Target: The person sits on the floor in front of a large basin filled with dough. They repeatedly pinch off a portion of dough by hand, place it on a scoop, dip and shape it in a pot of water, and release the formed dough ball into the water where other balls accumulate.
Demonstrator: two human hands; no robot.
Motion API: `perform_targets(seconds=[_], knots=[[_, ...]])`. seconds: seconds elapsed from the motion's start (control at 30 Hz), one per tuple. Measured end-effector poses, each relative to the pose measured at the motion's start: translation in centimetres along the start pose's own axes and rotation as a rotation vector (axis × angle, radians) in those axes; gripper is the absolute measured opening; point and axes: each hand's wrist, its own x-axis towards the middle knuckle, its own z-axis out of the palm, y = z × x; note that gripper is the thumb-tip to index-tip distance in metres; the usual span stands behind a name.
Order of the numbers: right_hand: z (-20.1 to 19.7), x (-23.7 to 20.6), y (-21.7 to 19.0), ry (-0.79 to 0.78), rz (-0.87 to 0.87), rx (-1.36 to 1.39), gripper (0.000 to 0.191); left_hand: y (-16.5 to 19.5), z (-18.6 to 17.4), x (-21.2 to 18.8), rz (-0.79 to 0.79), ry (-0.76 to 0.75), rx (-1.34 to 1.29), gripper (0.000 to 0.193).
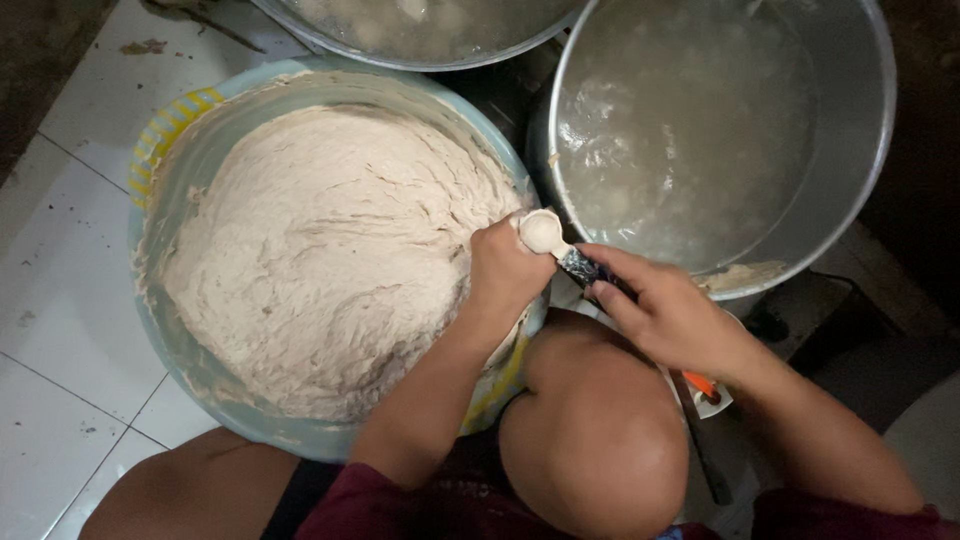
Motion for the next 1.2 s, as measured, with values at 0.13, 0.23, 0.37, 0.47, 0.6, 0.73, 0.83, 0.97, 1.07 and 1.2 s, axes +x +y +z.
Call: perform_targets(seconds=[0.13,0.23,0.37,0.47,0.6,0.73,0.83,0.97,1.07,1.2], knots=[[-1.3,0.9,0.8,-0.095,0.279,0.129,0.050,-0.5,-0.3,0.6,0.023,-0.051,0.385,0.036],[-2.4,1.6,1.9,0.047,0.228,0.120,0.054,-0.9,-0.5,0.4,0.221,0.114,0.652,0.055],[-3.7,2.9,2.8,0.218,0.289,-0.312,0.055,-1.0,-0.5,-0.6,0.074,0.070,0.435,0.049],[-4.7,3.8,2.7,0.303,-0.009,-0.440,0.053,-1.1,-0.5,-0.4,0.089,0.053,0.267,0.037],[-4.2,2.4,1.7,0.236,0.387,-0.245,0.048,-1.0,-0.5,0.0,0.126,0.110,0.097,0.029],[-1.7,0.1,0.3,0.126,-0.012,-0.190,0.044,-0.4,-0.4,-0.3,0.015,0.093,-0.106,0.026],[-0.2,-0.3,-0.1,0.114,-0.129,-0.246,0.045,0.1,-0.4,-0.3,0.051,0.035,-0.114,0.023],[-0.5,0.3,0.8,-0.059,0.042,-0.080,0.044,1.3,-0.5,0.1,0.085,0.028,0.007,0.020],[-1.3,0.8,2.5,-0.121,0.302,0.308,0.052,1.9,-1.3,1.3,-0.033,-0.115,0.126,0.015],[-4.0,2.4,5.1,0.133,0.293,-0.043,0.056,2.2,-2.3,3.6,-0.114,-0.044,0.276,0.026]])
